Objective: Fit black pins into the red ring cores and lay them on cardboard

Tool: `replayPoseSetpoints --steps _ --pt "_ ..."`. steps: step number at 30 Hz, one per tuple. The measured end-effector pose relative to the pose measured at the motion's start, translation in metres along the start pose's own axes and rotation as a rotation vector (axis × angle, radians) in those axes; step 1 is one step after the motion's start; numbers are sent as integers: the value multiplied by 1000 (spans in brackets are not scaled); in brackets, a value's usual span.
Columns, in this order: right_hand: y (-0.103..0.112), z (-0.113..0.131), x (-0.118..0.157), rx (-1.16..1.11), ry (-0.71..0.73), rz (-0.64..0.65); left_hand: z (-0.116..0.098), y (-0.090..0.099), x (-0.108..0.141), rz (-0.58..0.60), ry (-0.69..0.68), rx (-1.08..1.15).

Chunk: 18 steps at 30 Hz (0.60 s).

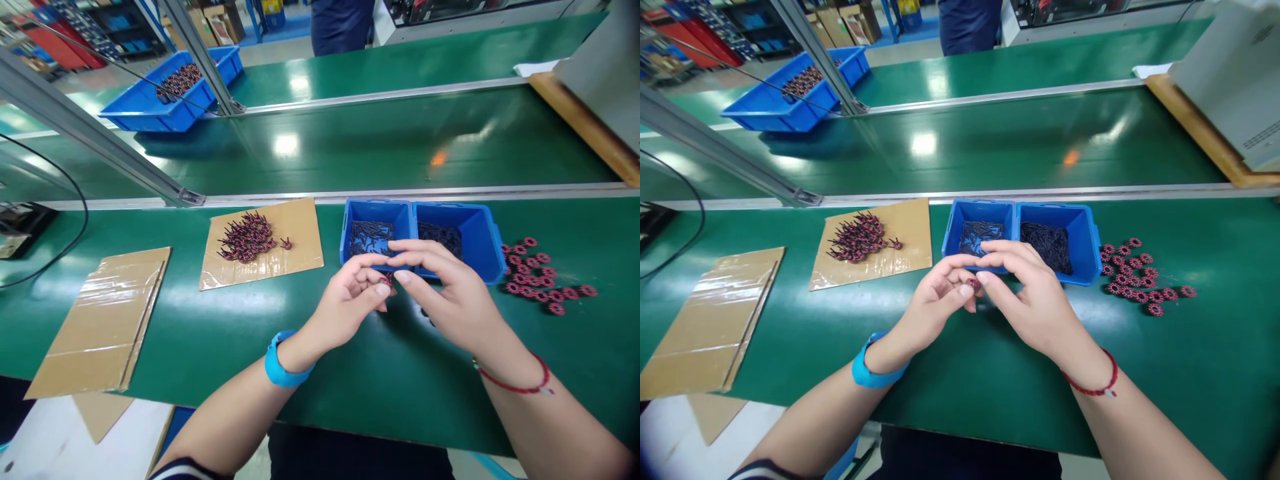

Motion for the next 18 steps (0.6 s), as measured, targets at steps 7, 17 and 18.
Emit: replayPoseSetpoints --steps 7,17,18 --pt "0 -1 -1 -67 26 43 3 0 -1 42 -9 1" --pt "-12 -17 -2 -353 -346 173 -1 3 -3 -19 -47 39" --pt "-14 -15 -2 -385 -349 192 -1 3 -3 -19 -55 38"
Point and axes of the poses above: each hand's wrist, its own x-axis away from the middle knuckle, its own y-axis out of the back of the hand, z = x × y, the point moved 5 cm from there along -x, towards the middle knuckle, and after that the axes turned 15 degrees about x, right-handed, at the moved point
